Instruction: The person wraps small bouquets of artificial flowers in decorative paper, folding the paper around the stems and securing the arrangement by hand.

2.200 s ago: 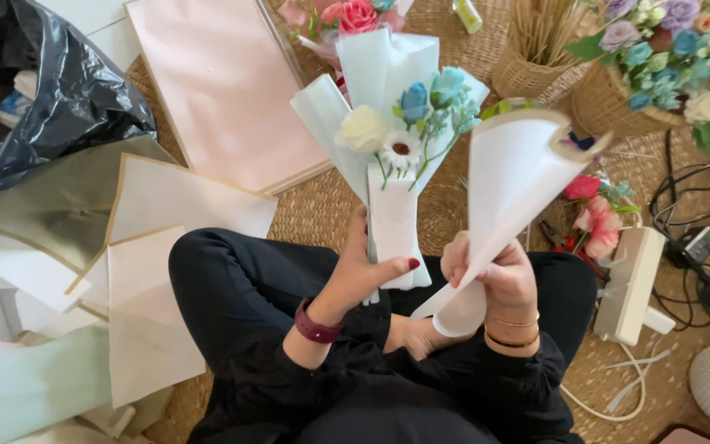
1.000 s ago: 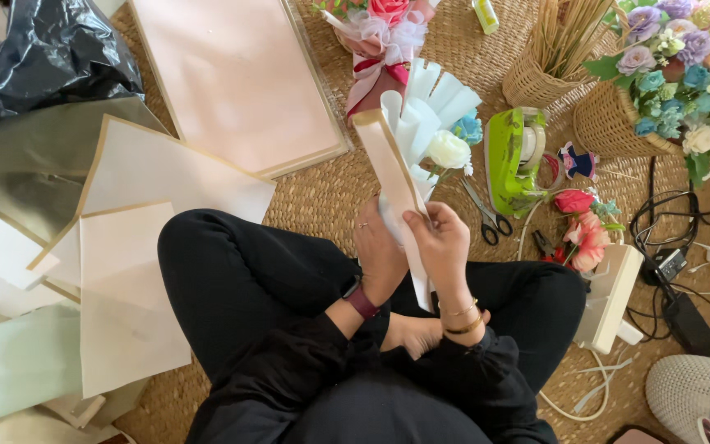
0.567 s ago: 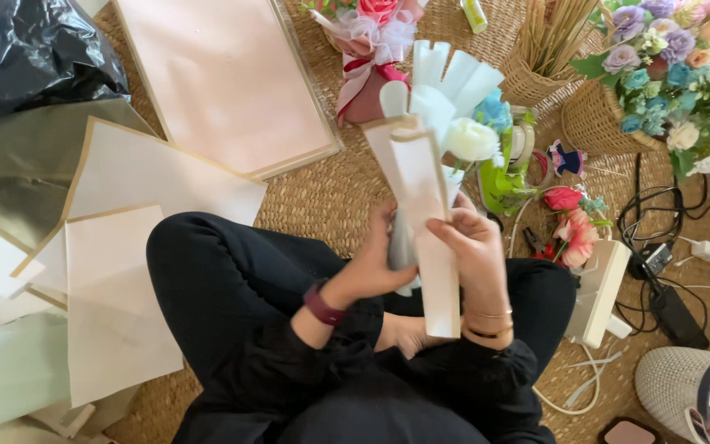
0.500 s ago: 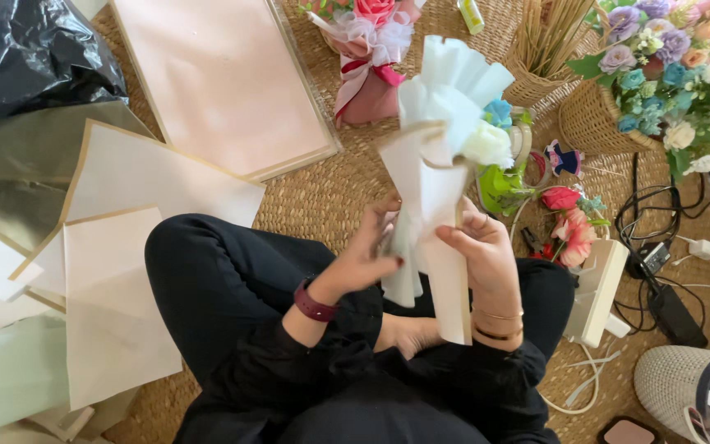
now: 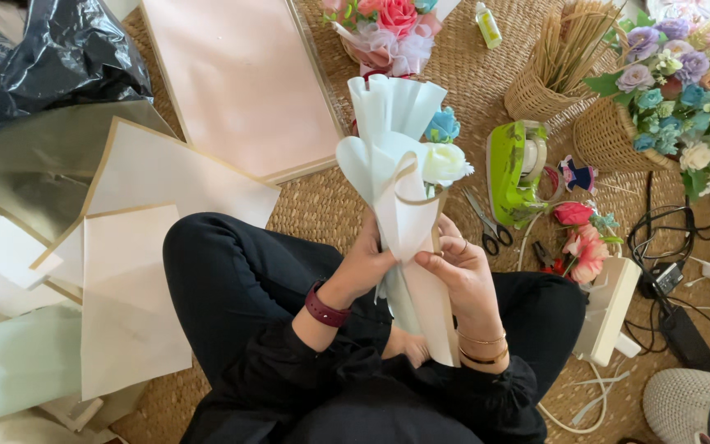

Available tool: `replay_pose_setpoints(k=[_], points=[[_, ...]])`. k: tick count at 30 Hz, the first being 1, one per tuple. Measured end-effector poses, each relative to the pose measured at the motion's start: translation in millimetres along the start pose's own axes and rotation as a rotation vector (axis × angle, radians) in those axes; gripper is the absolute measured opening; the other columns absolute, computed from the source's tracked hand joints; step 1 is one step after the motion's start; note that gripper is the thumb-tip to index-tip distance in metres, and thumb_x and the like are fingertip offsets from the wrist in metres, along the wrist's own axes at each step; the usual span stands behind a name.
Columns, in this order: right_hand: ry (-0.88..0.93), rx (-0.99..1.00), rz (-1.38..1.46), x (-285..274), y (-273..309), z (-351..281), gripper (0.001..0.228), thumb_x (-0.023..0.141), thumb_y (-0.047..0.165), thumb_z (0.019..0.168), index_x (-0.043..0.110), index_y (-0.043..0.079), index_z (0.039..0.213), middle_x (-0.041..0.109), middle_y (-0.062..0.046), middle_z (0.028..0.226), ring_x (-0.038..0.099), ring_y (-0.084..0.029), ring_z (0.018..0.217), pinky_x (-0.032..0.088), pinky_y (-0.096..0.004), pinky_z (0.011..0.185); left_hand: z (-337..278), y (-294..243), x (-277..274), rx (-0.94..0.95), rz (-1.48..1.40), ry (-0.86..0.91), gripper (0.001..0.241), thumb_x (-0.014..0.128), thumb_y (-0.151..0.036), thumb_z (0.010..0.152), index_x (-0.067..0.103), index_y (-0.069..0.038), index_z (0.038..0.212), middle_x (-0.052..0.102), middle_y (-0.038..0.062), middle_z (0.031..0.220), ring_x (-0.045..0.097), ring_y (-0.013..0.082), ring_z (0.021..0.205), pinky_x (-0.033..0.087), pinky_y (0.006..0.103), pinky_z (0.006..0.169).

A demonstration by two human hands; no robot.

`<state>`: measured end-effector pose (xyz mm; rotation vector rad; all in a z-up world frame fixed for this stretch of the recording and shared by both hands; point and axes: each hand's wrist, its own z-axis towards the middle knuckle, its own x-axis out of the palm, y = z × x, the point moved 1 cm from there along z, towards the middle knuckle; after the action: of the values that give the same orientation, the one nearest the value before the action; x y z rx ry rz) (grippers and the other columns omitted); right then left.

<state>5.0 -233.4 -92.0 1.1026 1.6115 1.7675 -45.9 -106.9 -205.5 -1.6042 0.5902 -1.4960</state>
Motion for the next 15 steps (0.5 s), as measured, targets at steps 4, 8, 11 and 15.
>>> replay_pose_setpoints(k=[4, 8, 11, 15], points=[[-0.014, 0.009, -0.094, 10.2, 16.8, 0.6, 0.011, 0.071, -0.001, 0.076, 0.062, 0.002, 0.072, 0.054, -0.014, 0.130, 0.061, -0.016, 0.102, 0.052, -0.030, 0.079, -0.9, 2.8, 8.9, -0.023, -0.231, 0.052, 0.087, 0.068, -0.020, 0.086, 0.013, -0.014, 0.153, 0.039, 0.009, 0.142, 0.036, 0.0185, 0.128, 0.033, 0.0455, 0.108], [-0.047, -0.059, -0.093, -25.4, -26.2, 1.9, 0.010, 0.074, -0.004, 0.074, 0.064, -0.003, 0.075, 0.054, -0.021, 0.128, 0.062, -0.027, 0.108, 0.053, -0.039, 0.083, -1.9, -11.0, 15.2, 0.037, -0.078, 0.117, 0.128, 0.084, -0.015, 0.070, -0.012, -0.016, 0.153, 0.032, 0.014, 0.146, 0.034, 0.0202, 0.129, 0.030, 0.0447, 0.109], [-0.032, -0.067, -0.190, -27.7, -32.0, -0.5, 0.008, 0.074, -0.005, 0.072, 0.067, -0.003, 0.074, 0.055, -0.021, 0.128, 0.060, -0.028, 0.111, 0.052, -0.042, 0.085, -2.0, 24.3, 10.7, -0.017, 0.073, -0.051, 0.087, 0.081, -0.020, 0.076, 0.030, -0.007, 0.145, 0.051, 0.017, 0.130, 0.046, 0.0234, 0.120, 0.038, 0.0477, 0.102], [-0.053, -0.126, -0.260, -16.9, -23.1, -8.1, 0.009, 0.076, -0.003, 0.074, 0.068, -0.006, 0.078, 0.051, -0.025, 0.132, 0.058, -0.035, 0.115, 0.052, -0.045, 0.086, -3.6, 44.0, -0.6, -0.022, 0.076, -0.076, 0.074, 0.073, -0.027, 0.086, 0.034, -0.006, 0.146, 0.047, 0.015, 0.139, 0.040, 0.0237, 0.127, 0.035, 0.0504, 0.105]])
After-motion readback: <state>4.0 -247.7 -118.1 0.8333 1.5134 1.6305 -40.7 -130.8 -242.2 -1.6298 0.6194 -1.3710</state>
